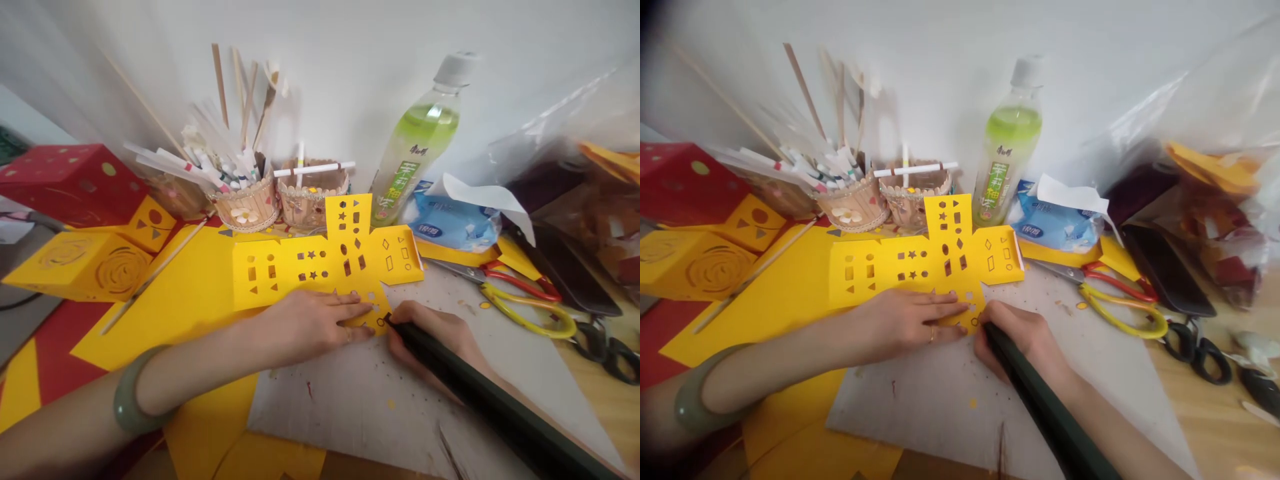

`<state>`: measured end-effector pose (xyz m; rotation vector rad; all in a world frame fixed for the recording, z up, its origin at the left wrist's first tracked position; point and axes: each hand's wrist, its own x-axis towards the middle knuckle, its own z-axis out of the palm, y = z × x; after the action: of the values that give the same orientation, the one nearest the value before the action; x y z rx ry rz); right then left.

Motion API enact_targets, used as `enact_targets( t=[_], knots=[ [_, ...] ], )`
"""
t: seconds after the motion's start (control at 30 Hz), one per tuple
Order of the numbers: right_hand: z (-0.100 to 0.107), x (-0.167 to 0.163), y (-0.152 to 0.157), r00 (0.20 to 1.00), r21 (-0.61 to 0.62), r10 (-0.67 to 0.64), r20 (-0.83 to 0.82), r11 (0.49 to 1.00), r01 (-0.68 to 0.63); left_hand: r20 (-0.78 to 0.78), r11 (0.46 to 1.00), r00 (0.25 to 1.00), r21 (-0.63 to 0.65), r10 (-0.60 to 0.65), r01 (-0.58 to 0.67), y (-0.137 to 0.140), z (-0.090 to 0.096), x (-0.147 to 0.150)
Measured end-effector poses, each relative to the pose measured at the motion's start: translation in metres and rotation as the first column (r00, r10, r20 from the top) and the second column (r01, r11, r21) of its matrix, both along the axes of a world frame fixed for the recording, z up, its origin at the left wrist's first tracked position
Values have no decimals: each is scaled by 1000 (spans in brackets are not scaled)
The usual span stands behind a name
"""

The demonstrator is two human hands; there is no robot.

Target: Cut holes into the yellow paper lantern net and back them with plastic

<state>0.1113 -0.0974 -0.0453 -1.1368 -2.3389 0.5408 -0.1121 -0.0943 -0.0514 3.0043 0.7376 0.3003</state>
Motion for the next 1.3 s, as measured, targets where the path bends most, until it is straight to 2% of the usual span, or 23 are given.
enact_targets(
  t=[0.37,0.53,0.73,0.93,1.3],
  knots=[
    [2,2,4,995,67,86,50,994,-89,-30,1000,999,-3,14,-14,0,3,0],
    [3,3,1,999,-1,22,33,1000,-22,-31,1000,999,13,12,-12,-1,3,0],
    [4,6,0,982,-138,-168,-82,978,156,-32,1000,999,-2,8,-8,-1,1,-1],
    [1,-2,1,992,-177,-106,-64,980,93,28,1000,1000,5,8,-8,-1,-2,-1],
    [7,-7,1,995,-163,-100,-31,982,93,60,1000,998,7,17,-18,-1,-3,-1]
  ],
)
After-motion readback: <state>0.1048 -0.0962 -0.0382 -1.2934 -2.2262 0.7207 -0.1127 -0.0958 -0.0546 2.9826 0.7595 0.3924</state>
